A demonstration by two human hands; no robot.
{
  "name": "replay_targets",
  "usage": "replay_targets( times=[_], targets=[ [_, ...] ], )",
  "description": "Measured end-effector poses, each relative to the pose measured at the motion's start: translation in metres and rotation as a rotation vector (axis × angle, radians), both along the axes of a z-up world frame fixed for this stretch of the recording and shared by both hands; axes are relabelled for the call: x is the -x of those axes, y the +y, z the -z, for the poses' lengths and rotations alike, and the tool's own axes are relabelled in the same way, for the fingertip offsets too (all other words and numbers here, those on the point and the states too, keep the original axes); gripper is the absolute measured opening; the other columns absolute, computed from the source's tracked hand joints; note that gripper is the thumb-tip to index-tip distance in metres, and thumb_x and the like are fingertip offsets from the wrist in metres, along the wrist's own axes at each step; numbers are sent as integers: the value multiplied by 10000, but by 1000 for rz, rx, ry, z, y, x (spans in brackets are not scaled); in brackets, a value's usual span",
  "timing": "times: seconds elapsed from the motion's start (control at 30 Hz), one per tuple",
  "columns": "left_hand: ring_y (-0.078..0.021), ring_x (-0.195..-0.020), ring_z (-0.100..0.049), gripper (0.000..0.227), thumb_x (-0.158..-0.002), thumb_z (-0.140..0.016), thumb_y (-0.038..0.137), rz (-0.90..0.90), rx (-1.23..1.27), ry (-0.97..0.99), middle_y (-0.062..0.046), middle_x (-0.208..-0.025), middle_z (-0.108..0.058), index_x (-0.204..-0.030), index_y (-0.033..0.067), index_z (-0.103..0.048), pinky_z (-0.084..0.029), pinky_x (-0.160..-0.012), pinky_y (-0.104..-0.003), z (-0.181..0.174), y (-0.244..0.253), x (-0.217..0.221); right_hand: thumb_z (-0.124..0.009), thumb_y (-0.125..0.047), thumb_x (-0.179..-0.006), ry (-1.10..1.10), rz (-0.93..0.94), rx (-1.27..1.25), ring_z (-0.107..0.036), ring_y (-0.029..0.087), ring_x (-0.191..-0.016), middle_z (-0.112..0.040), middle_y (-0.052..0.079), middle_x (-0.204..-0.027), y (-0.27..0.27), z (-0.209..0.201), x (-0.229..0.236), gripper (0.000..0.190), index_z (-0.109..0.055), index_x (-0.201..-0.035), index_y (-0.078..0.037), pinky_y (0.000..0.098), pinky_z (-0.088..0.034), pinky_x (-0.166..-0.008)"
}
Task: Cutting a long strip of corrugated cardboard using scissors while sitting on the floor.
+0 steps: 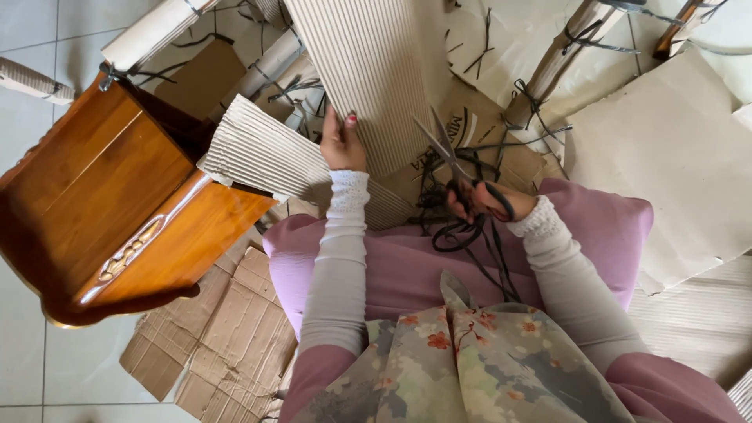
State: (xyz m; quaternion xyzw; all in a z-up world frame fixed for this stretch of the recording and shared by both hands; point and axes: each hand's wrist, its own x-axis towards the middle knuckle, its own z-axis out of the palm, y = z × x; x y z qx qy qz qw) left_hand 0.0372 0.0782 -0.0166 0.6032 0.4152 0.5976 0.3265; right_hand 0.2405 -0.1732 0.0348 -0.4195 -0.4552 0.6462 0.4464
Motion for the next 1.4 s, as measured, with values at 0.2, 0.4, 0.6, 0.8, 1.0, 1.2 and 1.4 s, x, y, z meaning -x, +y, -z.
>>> replay_targets(
  times=[0.2,0.4,0.6,0.8,1.0,1.2,1.4],
  targets=[
    [-186,-1283,-607,498,-1003,-720,74,121,-55,-177,-107,-1337,-706,-1473,163,-581,-521,-1108,-406,-52,27,13,-215,-650,-1008,-100,-434,-95,-636,194,-690,-612,82,-773,-1,22,-15,694,-597,-950,-73,361,-619,-585],
    [-262,-1419,-551,501,-1049,-678,100,188,-136,-199,-126,-1493,-579,-1502,29,-476,-442,-1250,-388,-48,24,20,-340,-782,-837,-287,-312,196,-514,124,-753,-526,21,-884,-10,21,-3,770,-543,-1148,-109,271,-492,-607],
    [-177,-1313,-629,488,-1086,-643,172,263,-92,-292,-71,-1376,-681,-1521,43,-462,-468,-1220,-346,-81,14,32,-331,-728,-903,-416,-470,68,-464,127,-764,-475,-13,-875,-2,14,-10,699,-541,-1176,-120,281,-451,-755],
    [-162,-1152,-684,529,-1045,-666,77,271,-52,-411,-22,-1118,-754,-1512,5,-428,-425,-1267,-432,-84,8,33,-366,-960,-748,-174,-398,55,-482,122,-783,-535,5,-903,2,-2,-10,987,-517,-1213,-103,267,-450,-706],
    [-33,-727,-339,627,-1005,-660,-58,287,150,-637,102,-773,-309,-1561,-4,-376,-453,-961,-193,-46,14,25,-439,-728,-958,-107,-183,-155,-501,137,-876,-521,48,-1007,3,16,3,772,-510,-1314,-47,283,-464,-750],
    [-13,-730,-347,725,-971,-694,15,276,232,-650,110,-764,-310,-1567,-45,-285,-428,-1145,-325,-41,8,21,-429,-786,-962,-82,-125,-302,-437,106,-698,-504,12,-902,15,15,24,747,-539,-1237,-100,268,-409,-620],
    [-18,-729,-373,745,-960,-667,-53,308,230,-715,102,-762,-309,-1565,-73,-233,-424,-1176,-369,-28,12,21,-463,-785,-945,15,-169,-200,-466,138,-846,-511,45,-1031,10,22,20,826,-505,-1330,-55,287,-433,-724]
  ],
)
